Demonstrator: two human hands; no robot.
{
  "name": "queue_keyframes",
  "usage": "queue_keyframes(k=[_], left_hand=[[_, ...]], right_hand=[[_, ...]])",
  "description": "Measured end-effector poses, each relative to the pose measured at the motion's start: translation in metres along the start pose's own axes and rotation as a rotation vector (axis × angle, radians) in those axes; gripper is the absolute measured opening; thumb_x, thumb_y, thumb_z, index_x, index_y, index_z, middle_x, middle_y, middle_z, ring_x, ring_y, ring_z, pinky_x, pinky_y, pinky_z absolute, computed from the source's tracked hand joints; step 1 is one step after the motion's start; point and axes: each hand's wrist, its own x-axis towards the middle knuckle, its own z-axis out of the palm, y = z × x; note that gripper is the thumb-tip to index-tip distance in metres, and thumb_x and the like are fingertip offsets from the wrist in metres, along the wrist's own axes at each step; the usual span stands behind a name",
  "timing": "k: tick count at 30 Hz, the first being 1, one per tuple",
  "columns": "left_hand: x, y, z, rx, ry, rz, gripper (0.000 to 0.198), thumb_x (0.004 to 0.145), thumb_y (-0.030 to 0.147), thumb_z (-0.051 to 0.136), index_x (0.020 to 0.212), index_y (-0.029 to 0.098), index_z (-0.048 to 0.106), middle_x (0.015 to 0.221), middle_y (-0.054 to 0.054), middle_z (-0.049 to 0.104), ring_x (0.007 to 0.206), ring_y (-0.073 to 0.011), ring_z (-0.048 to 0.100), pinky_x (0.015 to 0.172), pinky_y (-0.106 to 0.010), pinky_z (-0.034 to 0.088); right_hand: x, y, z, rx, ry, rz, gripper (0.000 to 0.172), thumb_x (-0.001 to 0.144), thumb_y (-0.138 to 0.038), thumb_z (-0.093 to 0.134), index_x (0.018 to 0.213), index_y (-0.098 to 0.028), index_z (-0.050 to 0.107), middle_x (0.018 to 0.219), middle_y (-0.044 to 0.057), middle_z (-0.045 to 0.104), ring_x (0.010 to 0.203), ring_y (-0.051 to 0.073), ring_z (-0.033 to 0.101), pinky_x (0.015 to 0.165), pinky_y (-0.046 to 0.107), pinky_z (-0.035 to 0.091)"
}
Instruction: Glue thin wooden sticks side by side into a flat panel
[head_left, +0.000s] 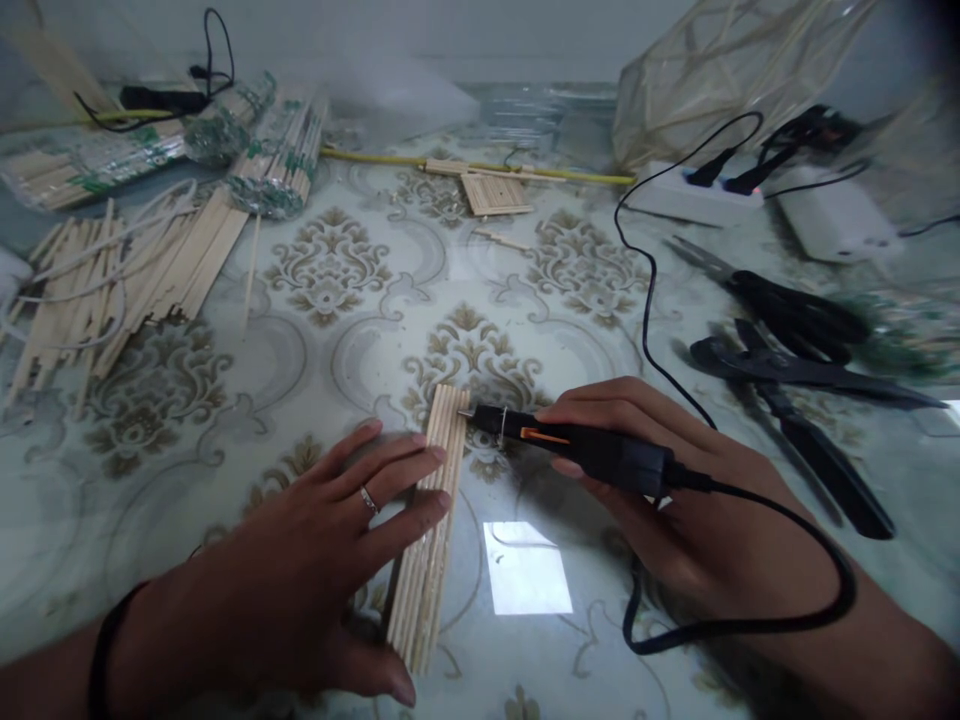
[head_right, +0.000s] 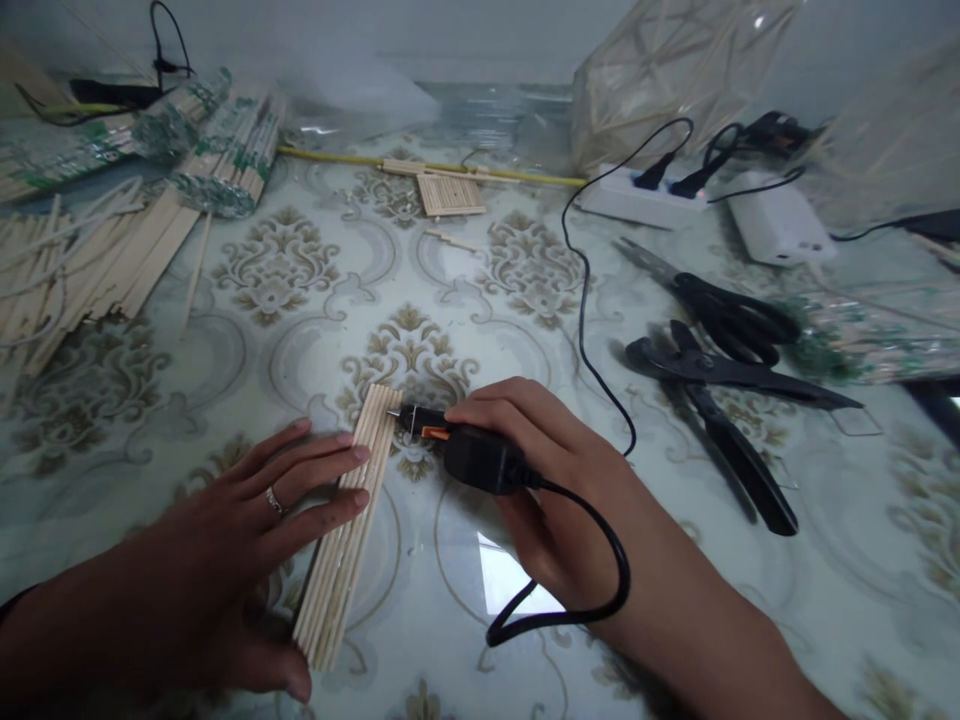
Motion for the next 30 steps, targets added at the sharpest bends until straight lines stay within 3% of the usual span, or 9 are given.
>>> queue_keyframes(k=[10, 16, 21, 30], left_hand=[[-0.002, 0.003, 0.001, 0.029, 0.005, -0.014, 0.104, 0.093, 0.090, 0.084, 0.164, 0.019, 0.056, 0.172, -0.023, 0.065, 0.173, -0.0404, 0.052, 0.153, -0.065, 0.026], [-0.003, 0.003, 0.002, 0.024, 0.030, -0.005, 0.109, 0.089, 0.091, 0.087, 0.164, 0.019, 0.056, 0.170, -0.024, 0.064, 0.169, -0.0451, 0.055, 0.147, -0.069, 0.037], [-0.003, 0.002, 0.002, 0.019, 0.039, -0.008, 0.107, 0.092, 0.091, 0.085, 0.166, 0.020, 0.056, 0.171, -0.022, 0.063, 0.169, -0.0438, 0.055, 0.148, -0.068, 0.036], [0.000, 0.002, 0.002, 0.025, 0.063, 0.008, 0.104, 0.092, 0.089, 0.085, 0.164, 0.019, 0.055, 0.155, -0.019, 0.070, 0.158, -0.0429, 0.061, 0.145, -0.070, 0.041]], right_hand=[[0.003, -0.003, -0.003, -0.013, -0.026, -0.053, 0.040, 0.108, -0.009, 0.057, 0.141, -0.030, 0.065, 0.122, 0.008, 0.075, 0.106, 0.025, 0.083, 0.091, 0.035, 0.074], [0.003, -0.002, -0.004, 0.005, -0.038, -0.042, 0.027, 0.114, -0.014, 0.058, 0.137, -0.028, 0.065, 0.123, 0.007, 0.075, 0.107, 0.022, 0.081, 0.092, 0.031, 0.071], [-0.001, 0.001, -0.006, 0.045, -0.079, -0.028, 0.030, 0.116, -0.019, 0.062, 0.144, -0.029, 0.065, 0.127, 0.007, 0.077, 0.114, 0.024, 0.081, 0.098, 0.033, 0.071], [0.001, -0.006, -0.012, 0.073, -0.105, -0.054, 0.029, 0.113, -0.017, 0.063, 0.138, -0.032, 0.065, 0.124, 0.003, 0.078, 0.109, 0.017, 0.081, 0.098, 0.024, 0.070]])
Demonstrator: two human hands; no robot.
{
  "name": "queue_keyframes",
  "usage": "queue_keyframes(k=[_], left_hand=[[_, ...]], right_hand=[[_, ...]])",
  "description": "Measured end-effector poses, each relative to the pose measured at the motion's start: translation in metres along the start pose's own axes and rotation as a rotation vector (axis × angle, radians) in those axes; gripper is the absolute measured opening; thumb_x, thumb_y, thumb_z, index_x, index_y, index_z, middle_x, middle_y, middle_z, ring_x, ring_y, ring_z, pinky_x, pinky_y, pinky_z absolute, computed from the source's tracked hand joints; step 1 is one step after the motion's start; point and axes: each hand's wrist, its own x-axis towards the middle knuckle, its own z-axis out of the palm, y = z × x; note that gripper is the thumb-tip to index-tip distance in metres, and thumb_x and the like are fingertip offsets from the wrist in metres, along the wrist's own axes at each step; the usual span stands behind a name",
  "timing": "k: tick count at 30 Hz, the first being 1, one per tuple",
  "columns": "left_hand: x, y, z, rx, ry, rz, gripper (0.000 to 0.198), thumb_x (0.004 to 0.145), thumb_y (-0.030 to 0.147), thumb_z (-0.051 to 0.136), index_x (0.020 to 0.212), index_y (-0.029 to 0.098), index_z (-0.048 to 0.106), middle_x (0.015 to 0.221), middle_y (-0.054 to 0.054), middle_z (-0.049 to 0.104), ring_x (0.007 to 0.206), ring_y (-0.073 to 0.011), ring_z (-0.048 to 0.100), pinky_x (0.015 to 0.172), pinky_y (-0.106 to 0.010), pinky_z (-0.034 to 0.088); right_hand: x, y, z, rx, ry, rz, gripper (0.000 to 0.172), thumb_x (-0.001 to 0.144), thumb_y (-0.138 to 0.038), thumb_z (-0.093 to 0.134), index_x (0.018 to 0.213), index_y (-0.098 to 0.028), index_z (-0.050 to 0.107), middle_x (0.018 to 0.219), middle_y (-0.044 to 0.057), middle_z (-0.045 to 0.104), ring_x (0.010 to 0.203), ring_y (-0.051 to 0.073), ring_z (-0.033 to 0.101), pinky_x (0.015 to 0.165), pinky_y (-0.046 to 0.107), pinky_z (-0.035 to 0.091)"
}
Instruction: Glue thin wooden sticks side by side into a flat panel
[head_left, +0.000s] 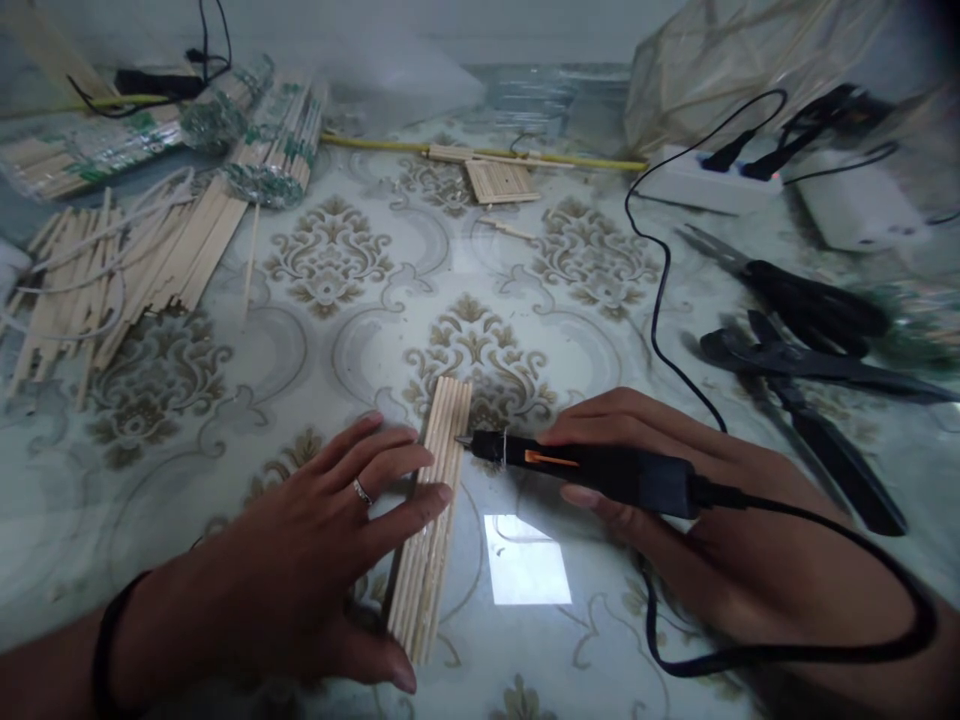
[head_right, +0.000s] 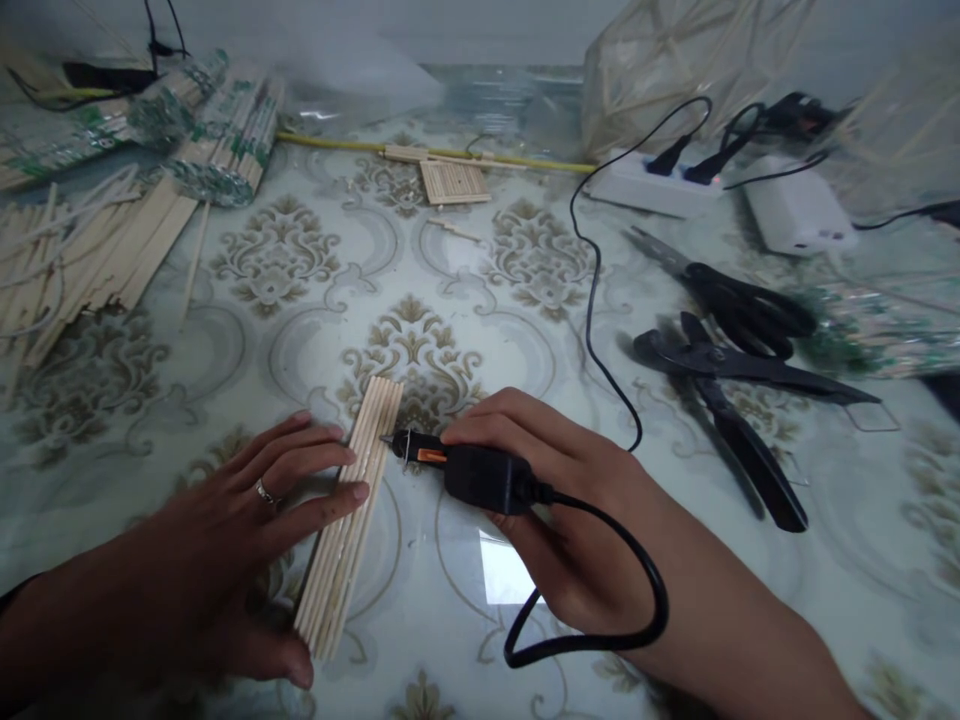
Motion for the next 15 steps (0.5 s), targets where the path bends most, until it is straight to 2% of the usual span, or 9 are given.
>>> queue_keyframes(k=[5, 10, 15], left_hand=[[-0.0023, -0.0010, 0.0023, 0.002, 0.017, 0.003, 0.102, 0.091, 0.086, 0.087, 0.162, 0.019, 0.056, 0.156, -0.018, 0.070, 0.160, -0.0425, 0.060, 0.145, -0.068, 0.042], [-0.0035, -0.0006, 0.0021, 0.004, 0.013, -0.003, 0.098, 0.090, 0.088, 0.086, 0.156, 0.020, 0.060, 0.159, -0.018, 0.069, 0.162, -0.0429, 0.058, 0.147, -0.066, 0.040], [-0.0015, -0.0012, 0.0009, 0.007, 0.022, 0.015, 0.096, 0.092, 0.087, 0.086, 0.154, 0.019, 0.060, 0.157, -0.020, 0.069, 0.160, -0.0422, 0.061, 0.146, -0.066, 0.041]], right_hand=[[0.0012, -0.0019, -0.0013, -0.011, -0.003, 0.011, 0.027, 0.113, -0.019, 0.063, 0.136, -0.033, 0.065, 0.122, 0.002, 0.080, 0.106, 0.017, 0.083, 0.097, 0.024, 0.071], [0.0013, -0.0057, -0.0022, 0.012, -0.039, 0.035, 0.023, 0.114, -0.023, 0.062, 0.133, -0.035, 0.067, 0.117, 0.002, 0.082, 0.101, 0.018, 0.086, 0.087, 0.026, 0.073], [0.0015, -0.0074, -0.0055, 0.038, -0.066, 0.018, 0.025, 0.113, -0.022, 0.061, 0.132, -0.035, 0.069, 0.113, 0.001, 0.083, 0.097, 0.019, 0.087, 0.083, 0.028, 0.074]])
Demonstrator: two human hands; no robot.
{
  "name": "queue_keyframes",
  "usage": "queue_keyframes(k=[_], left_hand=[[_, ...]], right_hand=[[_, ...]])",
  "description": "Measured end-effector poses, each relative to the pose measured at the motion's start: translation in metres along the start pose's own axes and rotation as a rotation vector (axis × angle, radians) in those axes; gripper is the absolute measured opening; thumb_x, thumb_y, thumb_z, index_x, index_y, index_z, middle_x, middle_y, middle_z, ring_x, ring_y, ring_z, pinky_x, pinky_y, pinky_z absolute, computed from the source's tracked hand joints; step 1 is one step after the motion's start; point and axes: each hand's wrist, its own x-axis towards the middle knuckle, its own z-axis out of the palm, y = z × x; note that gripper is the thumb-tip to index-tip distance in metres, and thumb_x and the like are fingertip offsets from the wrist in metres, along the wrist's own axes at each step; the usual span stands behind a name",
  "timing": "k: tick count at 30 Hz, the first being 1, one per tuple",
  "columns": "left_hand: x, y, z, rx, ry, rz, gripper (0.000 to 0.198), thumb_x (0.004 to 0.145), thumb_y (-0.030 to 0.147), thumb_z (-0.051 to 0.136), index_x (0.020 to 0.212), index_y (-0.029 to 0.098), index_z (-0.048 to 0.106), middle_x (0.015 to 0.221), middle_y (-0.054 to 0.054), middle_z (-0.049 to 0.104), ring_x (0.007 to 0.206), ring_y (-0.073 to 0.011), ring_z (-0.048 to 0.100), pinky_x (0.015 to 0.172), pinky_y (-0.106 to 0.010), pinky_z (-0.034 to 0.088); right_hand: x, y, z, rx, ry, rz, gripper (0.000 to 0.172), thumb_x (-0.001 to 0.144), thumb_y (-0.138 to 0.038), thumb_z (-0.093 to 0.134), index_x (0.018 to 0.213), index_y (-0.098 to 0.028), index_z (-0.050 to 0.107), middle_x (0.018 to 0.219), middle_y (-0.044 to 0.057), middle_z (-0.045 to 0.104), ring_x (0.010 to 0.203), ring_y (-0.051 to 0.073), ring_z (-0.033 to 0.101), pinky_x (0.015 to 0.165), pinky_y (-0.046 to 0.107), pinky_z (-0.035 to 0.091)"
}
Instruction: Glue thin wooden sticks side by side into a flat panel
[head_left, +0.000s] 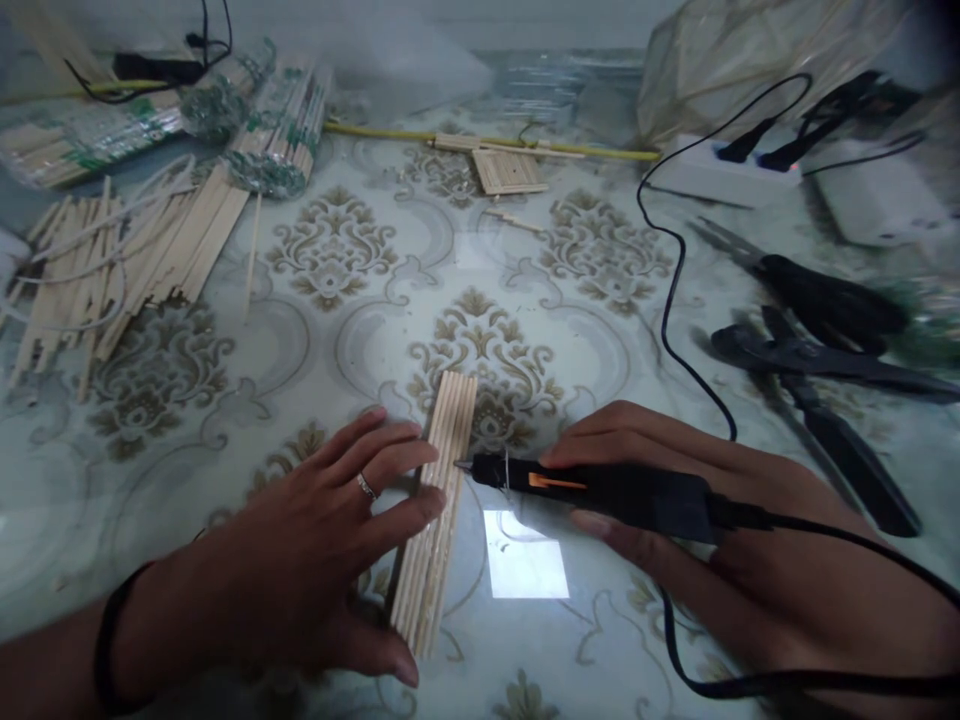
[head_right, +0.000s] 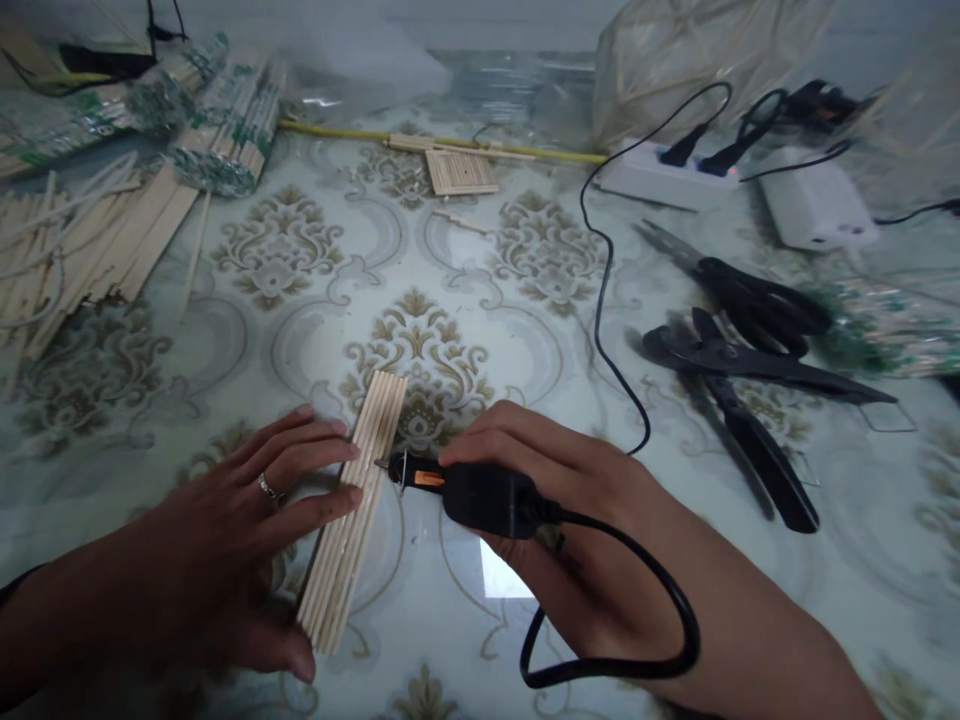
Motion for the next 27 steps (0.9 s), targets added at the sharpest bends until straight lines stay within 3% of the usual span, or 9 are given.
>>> queue_keyframes(k=[4, 8, 16, 24, 27], left_hand=[[-0.0002, 0.0006, 0.0008, -0.036, 0.005, -0.017, 0.095, 0.089, 0.083, 0.091, 0.154, 0.021, 0.062, 0.158, -0.019, 0.069, 0.160, -0.0426, 0.061, 0.147, -0.068, 0.039], [0.0008, 0.0022, -0.0001, -0.021, -0.009, -0.014, 0.090, 0.090, 0.083, 0.090, 0.151, 0.023, 0.063, 0.159, -0.017, 0.068, 0.159, -0.0419, 0.060, 0.147, -0.068, 0.039], [0.0013, 0.0023, -0.0006, -0.022, -0.022, -0.024, 0.091, 0.092, 0.087, 0.086, 0.153, 0.025, 0.062, 0.159, -0.017, 0.068, 0.160, -0.0433, 0.060, 0.147, -0.068, 0.038], [0.0027, 0.0016, -0.0047, -0.015, -0.051, -0.023, 0.098, 0.087, 0.094, 0.087, 0.153, 0.024, 0.065, 0.161, -0.019, 0.069, 0.159, -0.0445, 0.062, 0.145, -0.070, 0.041], [0.0033, 0.0006, -0.0054, -0.033, -0.041, -0.010, 0.097, 0.089, 0.092, 0.087, 0.153, 0.024, 0.066, 0.160, -0.019, 0.069, 0.157, -0.0441, 0.063, 0.144, -0.070, 0.042]], right_hand=[[0.0022, -0.0038, -0.0001, -0.014, -0.005, -0.034, 0.012, 0.119, -0.028, 0.058, 0.123, -0.034, 0.068, 0.104, -0.002, 0.084, 0.086, 0.018, 0.085, 0.077, 0.028, 0.073], [0.0044, -0.0066, 0.0016, -0.065, 0.016, -0.040, 0.015, 0.123, -0.037, 0.055, 0.120, -0.032, 0.070, 0.098, -0.002, 0.084, 0.085, 0.018, 0.086, 0.075, 0.027, 0.073], [0.0071, -0.0066, 0.0005, 0.050, -0.002, -0.027, 0.011, 0.116, -0.029, 0.063, 0.114, -0.032, 0.073, 0.091, -0.002, 0.081, 0.072, 0.018, 0.080, 0.063, 0.028, 0.069], [0.0060, -0.0028, 0.0050, 0.061, -0.014, -0.008, 0.009, 0.118, -0.030, 0.063, 0.118, -0.031, 0.072, 0.100, -0.001, 0.083, 0.083, 0.017, 0.084, 0.077, 0.029, 0.072], [0.0051, -0.0010, 0.0051, 0.070, -0.018, 0.001, 0.009, 0.119, -0.032, 0.063, 0.118, -0.031, 0.072, 0.101, -0.001, 0.082, 0.083, 0.016, 0.083, 0.076, 0.027, 0.070]])
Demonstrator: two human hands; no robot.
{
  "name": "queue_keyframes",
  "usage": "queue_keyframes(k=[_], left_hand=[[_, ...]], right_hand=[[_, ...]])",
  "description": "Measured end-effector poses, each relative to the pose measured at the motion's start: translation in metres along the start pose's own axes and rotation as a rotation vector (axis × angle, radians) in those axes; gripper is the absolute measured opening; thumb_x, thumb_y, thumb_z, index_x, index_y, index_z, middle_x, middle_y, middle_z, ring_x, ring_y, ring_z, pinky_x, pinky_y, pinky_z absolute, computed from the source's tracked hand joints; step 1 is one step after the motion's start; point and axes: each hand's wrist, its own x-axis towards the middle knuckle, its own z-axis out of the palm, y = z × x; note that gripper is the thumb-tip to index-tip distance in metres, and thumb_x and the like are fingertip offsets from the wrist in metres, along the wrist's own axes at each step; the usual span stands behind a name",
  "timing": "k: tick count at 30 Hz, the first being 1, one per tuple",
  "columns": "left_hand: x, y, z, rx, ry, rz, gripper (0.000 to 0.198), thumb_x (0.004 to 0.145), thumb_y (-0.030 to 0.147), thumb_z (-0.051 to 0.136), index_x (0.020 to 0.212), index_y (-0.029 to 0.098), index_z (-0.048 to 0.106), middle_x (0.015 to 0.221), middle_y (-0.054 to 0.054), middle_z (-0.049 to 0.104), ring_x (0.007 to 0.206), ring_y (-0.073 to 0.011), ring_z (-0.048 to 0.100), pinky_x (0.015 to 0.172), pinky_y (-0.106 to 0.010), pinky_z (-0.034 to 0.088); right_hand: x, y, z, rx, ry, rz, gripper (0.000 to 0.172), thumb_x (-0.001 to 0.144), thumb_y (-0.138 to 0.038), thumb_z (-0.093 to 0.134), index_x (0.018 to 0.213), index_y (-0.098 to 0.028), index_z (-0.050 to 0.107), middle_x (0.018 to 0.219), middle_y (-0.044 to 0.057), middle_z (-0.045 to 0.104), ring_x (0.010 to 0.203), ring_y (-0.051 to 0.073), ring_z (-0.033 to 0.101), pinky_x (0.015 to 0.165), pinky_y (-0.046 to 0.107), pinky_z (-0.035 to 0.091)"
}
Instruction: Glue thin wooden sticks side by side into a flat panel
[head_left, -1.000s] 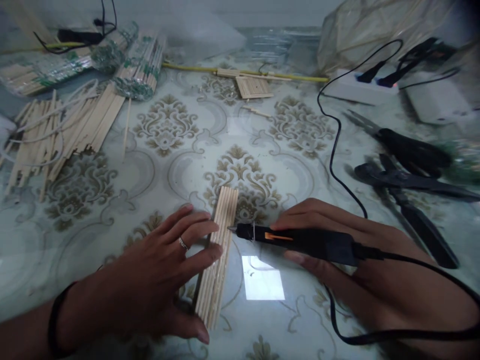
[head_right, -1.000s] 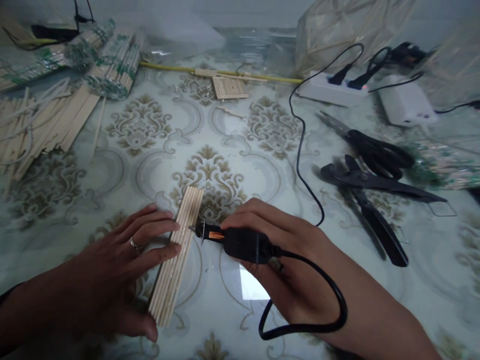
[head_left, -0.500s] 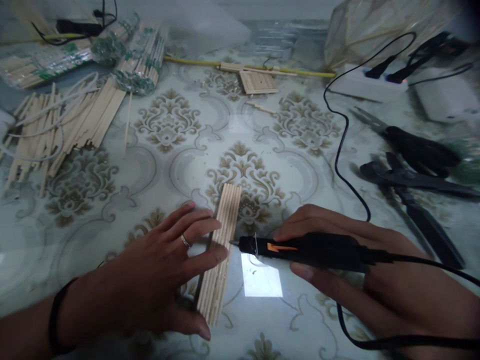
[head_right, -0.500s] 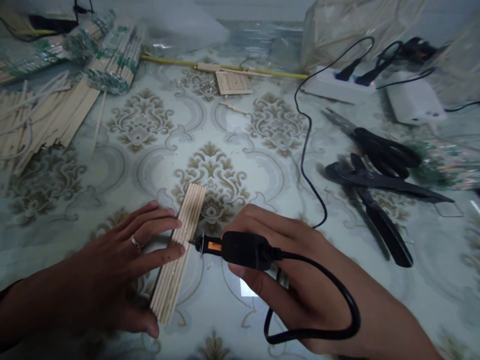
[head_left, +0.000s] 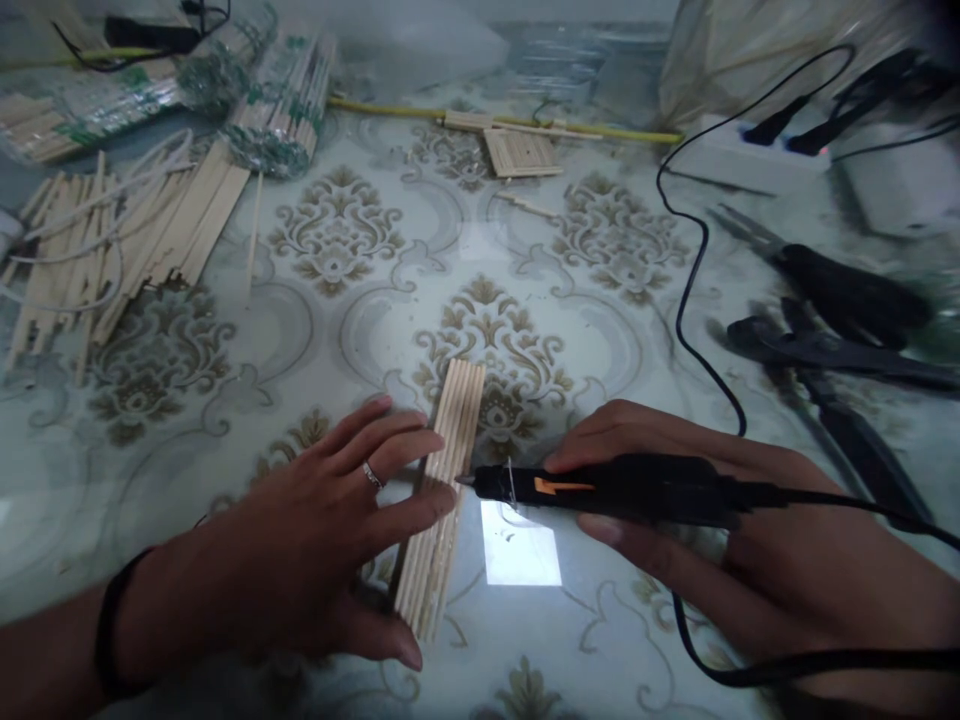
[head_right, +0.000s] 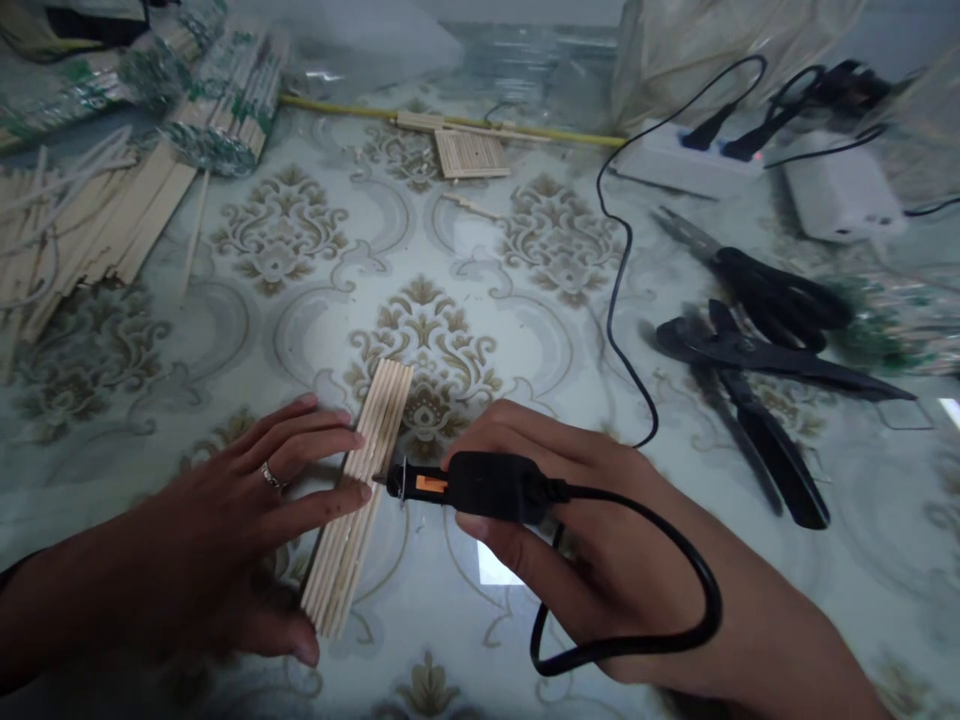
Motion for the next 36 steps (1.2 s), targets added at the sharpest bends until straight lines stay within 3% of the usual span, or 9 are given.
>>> queue_keyframes(k=[16, 22, 26, 31, 36], left_hand=[[-0.0011, 0.0000, 0.0023, -0.022, -0.001, -0.023, 0.097, 0.087, 0.093, 0.087, 0.153, 0.024, 0.069, 0.163, -0.018, 0.068, 0.160, -0.0451, 0.059, 0.145, -0.072, 0.039], [-0.0016, 0.0004, 0.0044, -0.005, 0.015, -0.017, 0.089, 0.091, 0.088, 0.087, 0.151, 0.024, 0.067, 0.161, -0.018, 0.068, 0.159, -0.0448, 0.059, 0.145, -0.071, 0.040], [-0.0016, 0.0005, 0.0038, 0.005, 0.010, -0.008, 0.096, 0.089, 0.094, 0.084, 0.151, 0.022, 0.066, 0.161, -0.020, 0.068, 0.160, -0.0457, 0.059, 0.144, -0.073, 0.041], [-0.0009, 0.0007, 0.0031, -0.022, 0.004, -0.022, 0.088, 0.092, 0.085, 0.088, 0.152, 0.024, 0.068, 0.162, -0.019, 0.068, 0.159, -0.0448, 0.060, 0.145, -0.073, 0.040], [0.0000, 0.0006, 0.0020, -0.023, 0.004, -0.021, 0.094, 0.088, 0.090, 0.089, 0.150, 0.023, 0.070, 0.161, -0.018, 0.069, 0.158, -0.0450, 0.061, 0.146, -0.072, 0.040]], right_hand=[[-0.0039, 0.0017, -0.0015, 0.022, 0.013, 0.024, 0.006, 0.116, -0.029, 0.067, 0.114, -0.034, 0.071, 0.098, -0.002, 0.080, 0.076, 0.019, 0.081, 0.069, 0.033, 0.069], [0.0008, -0.0033, -0.0044, -0.038, 0.043, 0.033, 0.008, 0.115, -0.031, 0.067, 0.109, -0.034, 0.070, 0.092, -0.004, 0.080, 0.072, 0.016, 0.079, 0.062, 0.027, 0.066], [0.0003, -0.0039, -0.0043, -0.061, 0.042, 0.005, 0.009, 0.116, -0.028, 0.066, 0.110, -0.033, 0.070, 0.093, -0.003, 0.080, 0.074, 0.015, 0.080, 0.062, 0.025, 0.064], [-0.0009, -0.0010, -0.0032, -0.034, 0.036, 0.013, 0.007, 0.115, -0.029, 0.069, 0.110, -0.033, 0.072, 0.095, -0.003, 0.081, 0.075, 0.017, 0.081, 0.061, 0.027, 0.065], [-0.0031, 0.0021, -0.0021, 0.000, 0.059, 0.022, 0.007, 0.115, -0.029, 0.068, 0.112, -0.034, 0.073, 0.096, 0.000, 0.081, 0.074, 0.020, 0.080, 0.065, 0.032, 0.068]])
